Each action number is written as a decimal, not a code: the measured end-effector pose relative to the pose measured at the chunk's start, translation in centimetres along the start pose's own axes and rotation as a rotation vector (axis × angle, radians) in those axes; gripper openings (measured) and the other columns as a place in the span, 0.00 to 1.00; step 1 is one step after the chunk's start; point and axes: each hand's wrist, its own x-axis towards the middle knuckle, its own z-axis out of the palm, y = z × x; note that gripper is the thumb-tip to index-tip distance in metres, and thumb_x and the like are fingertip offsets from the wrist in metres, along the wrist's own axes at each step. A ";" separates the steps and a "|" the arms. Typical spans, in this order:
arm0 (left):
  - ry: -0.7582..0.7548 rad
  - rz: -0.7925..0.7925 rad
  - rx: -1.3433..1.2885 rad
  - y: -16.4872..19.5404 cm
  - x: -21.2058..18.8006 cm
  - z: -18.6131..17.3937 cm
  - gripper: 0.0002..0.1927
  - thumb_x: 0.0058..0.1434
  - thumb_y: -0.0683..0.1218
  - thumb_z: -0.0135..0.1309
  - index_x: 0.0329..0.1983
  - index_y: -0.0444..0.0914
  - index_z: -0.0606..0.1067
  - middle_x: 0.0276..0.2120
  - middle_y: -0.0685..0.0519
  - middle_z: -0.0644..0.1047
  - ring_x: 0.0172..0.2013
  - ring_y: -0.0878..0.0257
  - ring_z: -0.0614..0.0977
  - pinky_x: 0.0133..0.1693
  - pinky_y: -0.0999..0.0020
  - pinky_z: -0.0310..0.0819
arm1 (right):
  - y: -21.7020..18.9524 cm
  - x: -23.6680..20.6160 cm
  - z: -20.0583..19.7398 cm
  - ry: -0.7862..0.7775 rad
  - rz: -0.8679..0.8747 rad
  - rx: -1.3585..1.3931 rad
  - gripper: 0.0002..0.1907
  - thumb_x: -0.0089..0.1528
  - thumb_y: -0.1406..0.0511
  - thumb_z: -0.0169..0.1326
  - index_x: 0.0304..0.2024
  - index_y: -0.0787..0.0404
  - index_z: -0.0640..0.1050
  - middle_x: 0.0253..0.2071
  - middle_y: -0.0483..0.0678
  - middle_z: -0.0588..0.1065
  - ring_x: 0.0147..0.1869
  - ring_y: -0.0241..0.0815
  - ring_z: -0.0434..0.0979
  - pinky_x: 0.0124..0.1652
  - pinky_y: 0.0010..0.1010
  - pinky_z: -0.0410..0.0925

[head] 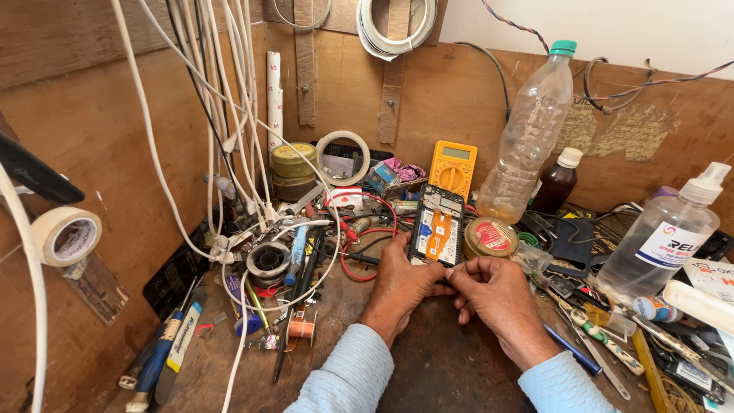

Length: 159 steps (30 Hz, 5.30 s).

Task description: The person holds a disassembled mobile phone chassis and repeatedly inserts and removes a small black connector or component at the bottom edge. They rotate the phone to view different angles while manipulating the connector with both hands. The workspace is cluttered with tools and parts.

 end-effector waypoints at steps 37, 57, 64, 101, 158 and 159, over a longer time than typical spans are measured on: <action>0.004 -0.086 -0.104 -0.6 0.4 -0.6 0.29 0.57 0.32 0.43 0.64 0.30 0.62 0.47 0.39 0.79 0.40 0.50 0.85 0.36 0.55 0.88 | 0.6 -0.6 -0.1 0.008 -0.063 0.110 0.11 0.61 0.66 0.60 0.35 0.72 0.80 0.22 0.50 0.74 0.20 0.35 0.71 0.19 0.27 0.66; 0.093 -0.026 -0.122 1.1 -0.1 -0.4 0.24 0.64 0.36 0.47 0.64 0.37 0.69 0.44 0.45 0.81 0.36 0.57 0.85 0.34 0.59 0.88 | 0.5 0.0 -0.4 0.121 0.033 0.135 0.12 0.61 0.67 0.61 0.37 0.73 0.80 0.24 0.52 0.75 0.20 0.37 0.72 0.19 0.27 0.67; 0.068 0.071 -0.177 1.1 -0.1 -0.3 0.22 0.63 0.36 0.49 0.62 0.34 0.71 0.43 0.45 0.81 0.35 0.58 0.86 0.33 0.58 0.89 | 0.5 -0.3 -0.5 0.158 -0.067 0.151 0.11 0.60 0.66 0.61 0.36 0.72 0.80 0.24 0.50 0.76 0.21 0.37 0.73 0.20 0.28 0.67; -0.016 -0.074 -0.312 -1.4 0.6 0.5 0.24 0.66 0.36 0.47 0.65 0.34 0.61 0.49 0.41 0.79 0.41 0.54 0.85 0.37 0.56 0.86 | 1.2 -0.3 -1.0 0.235 -0.408 -0.093 0.12 0.59 0.65 0.64 0.39 0.69 0.84 0.31 0.46 0.77 0.27 0.32 0.73 0.28 0.23 0.67; -0.024 -0.062 -0.361 -0.2 0.3 -0.1 0.16 0.66 0.40 0.51 0.55 0.29 0.72 0.41 0.43 0.81 0.37 0.57 0.85 0.38 0.60 0.86 | 0.0 -1.0 -0.6 0.290 -0.424 0.137 0.09 0.63 0.68 0.59 0.39 0.71 0.80 0.30 0.49 0.78 0.27 0.34 0.77 0.28 0.24 0.72; -0.010 -0.058 -0.349 -0.1 0.3 -0.1 0.16 0.65 0.40 0.51 0.55 0.28 0.71 0.41 0.43 0.81 0.37 0.56 0.85 0.38 0.59 0.87 | 0.0 -0.9 -0.8 0.313 -0.426 0.159 0.09 0.63 0.68 0.58 0.40 0.71 0.79 0.30 0.50 0.79 0.29 0.34 0.78 0.29 0.25 0.74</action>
